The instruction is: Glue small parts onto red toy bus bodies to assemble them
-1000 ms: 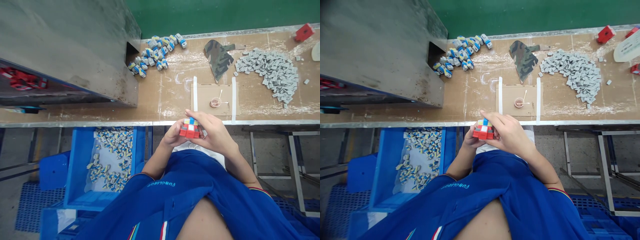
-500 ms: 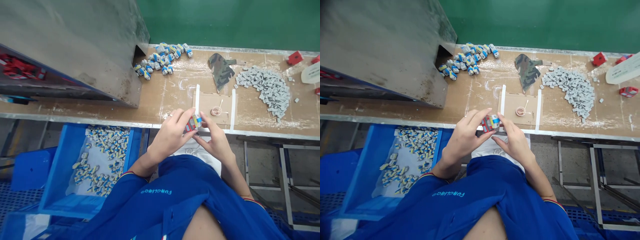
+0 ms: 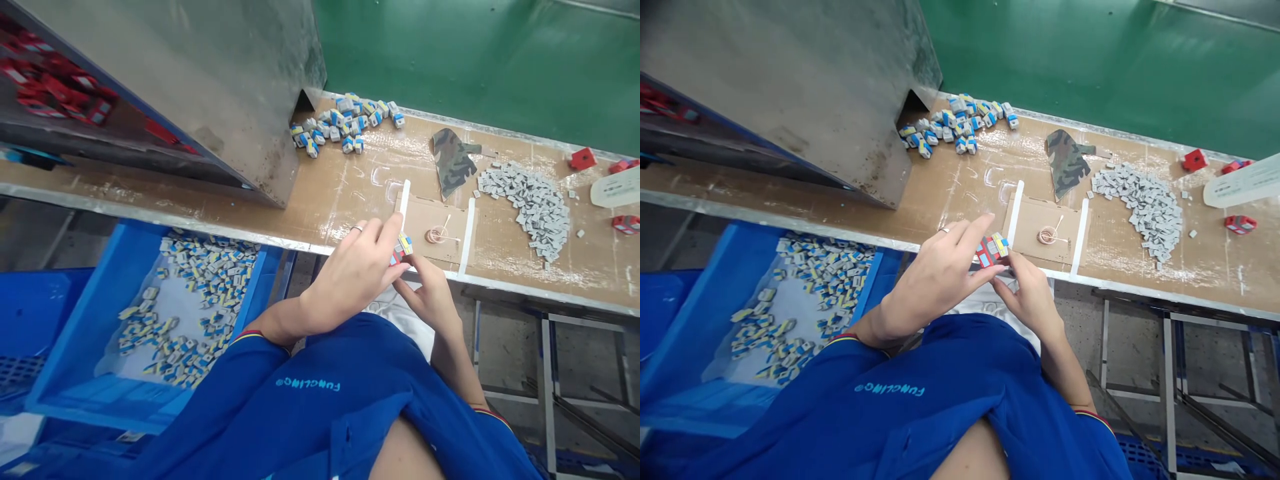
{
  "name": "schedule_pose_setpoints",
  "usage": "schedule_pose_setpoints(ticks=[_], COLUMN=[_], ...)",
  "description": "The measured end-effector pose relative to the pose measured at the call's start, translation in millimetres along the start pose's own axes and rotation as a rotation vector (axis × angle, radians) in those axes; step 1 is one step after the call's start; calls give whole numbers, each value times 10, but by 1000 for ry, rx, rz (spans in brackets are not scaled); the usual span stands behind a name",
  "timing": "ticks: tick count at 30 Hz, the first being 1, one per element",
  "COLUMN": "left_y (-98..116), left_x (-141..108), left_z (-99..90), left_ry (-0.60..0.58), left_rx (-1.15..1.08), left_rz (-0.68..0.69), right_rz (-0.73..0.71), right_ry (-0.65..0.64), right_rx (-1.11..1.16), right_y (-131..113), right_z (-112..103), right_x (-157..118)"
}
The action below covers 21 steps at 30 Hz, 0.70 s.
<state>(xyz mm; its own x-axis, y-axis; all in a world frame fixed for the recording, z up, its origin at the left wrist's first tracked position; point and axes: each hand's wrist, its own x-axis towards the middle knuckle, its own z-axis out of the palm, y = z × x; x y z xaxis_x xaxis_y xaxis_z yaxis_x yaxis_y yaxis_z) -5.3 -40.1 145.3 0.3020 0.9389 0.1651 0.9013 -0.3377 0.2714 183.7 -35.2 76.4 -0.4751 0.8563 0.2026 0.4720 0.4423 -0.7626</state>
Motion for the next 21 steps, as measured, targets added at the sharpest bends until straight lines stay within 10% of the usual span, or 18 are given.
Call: schedule_pose_setpoints(ticks=[8, 12, 15, 21], left_y=[-30, -307, -627, -943], left_x=[26, 424, 1268, 3533], left_z=[-34, 46, 179, 423], left_ry=[17, 39, 52, 23], left_rx=[-24, -81, -97, -60], left_rz=[1, -90, -177, -399], right_rz=[-11, -27, 53, 502], right_ry=[-41, -37, 85, 746], right_rx=[12, 85, 184, 105], right_y=[11, 39, 154, 836], right_z=[5, -84, -229, -462], right_x=[-1, -136, -306, -550])
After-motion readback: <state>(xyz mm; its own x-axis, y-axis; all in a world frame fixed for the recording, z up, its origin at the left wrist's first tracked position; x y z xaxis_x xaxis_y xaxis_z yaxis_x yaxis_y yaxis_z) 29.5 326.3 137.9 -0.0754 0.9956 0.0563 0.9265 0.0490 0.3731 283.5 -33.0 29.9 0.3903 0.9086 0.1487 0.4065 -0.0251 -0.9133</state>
